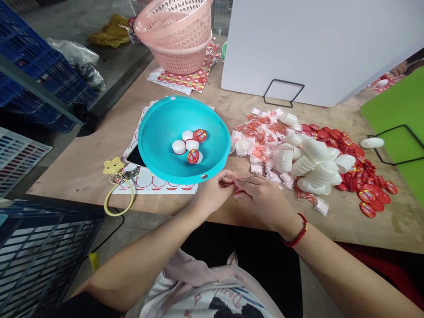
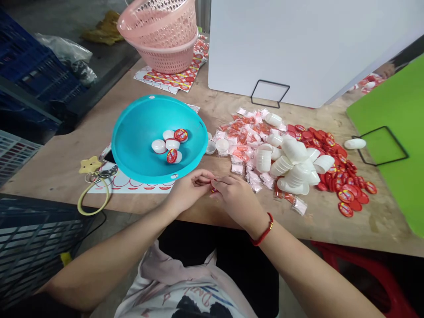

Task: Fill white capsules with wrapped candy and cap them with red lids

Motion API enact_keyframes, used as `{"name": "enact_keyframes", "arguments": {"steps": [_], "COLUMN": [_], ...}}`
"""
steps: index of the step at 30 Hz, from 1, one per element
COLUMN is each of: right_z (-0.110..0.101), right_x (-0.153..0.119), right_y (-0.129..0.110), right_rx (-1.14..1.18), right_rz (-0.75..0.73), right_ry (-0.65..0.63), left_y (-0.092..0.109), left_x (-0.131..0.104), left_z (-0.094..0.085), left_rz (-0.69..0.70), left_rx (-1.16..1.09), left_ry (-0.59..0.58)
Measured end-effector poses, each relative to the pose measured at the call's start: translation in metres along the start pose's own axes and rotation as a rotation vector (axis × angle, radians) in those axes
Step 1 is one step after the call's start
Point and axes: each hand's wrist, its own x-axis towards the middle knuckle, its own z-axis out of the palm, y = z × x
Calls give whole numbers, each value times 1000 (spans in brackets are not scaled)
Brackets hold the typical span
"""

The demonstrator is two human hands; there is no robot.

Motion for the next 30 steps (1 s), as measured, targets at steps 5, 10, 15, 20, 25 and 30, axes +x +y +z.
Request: {"name": "enact_keyframes", "arguments": {"steps": [5, 10, 15, 20, 25, 30], "right_z": [-2, 7, 18, -4, -43, -66], "right_x": [-1, -7, -19, -26, -30, -34], "right_y": [4, 5, 8, -6, -41, -69], "right_rx": [111, 337, 435, 579, 401, 93], "right_rz": [86, 349, 415, 248, -38, -112], "right_ry": [19, 82, 51, 233, 409, 507], "left_y": [6, 10, -5, 3, 33, 50], "left_x": [5, 5, -6, -32, -65, -88], "left_z": [0, -2, -3, -6, -2, 19], "left_rz": [-211, -263, 8, 200, 409, 460], "left_rx": [-63, -159, -122, -125, -25, -278], "left_ry": [-51, -144, -212, -187, -193, -190]}}
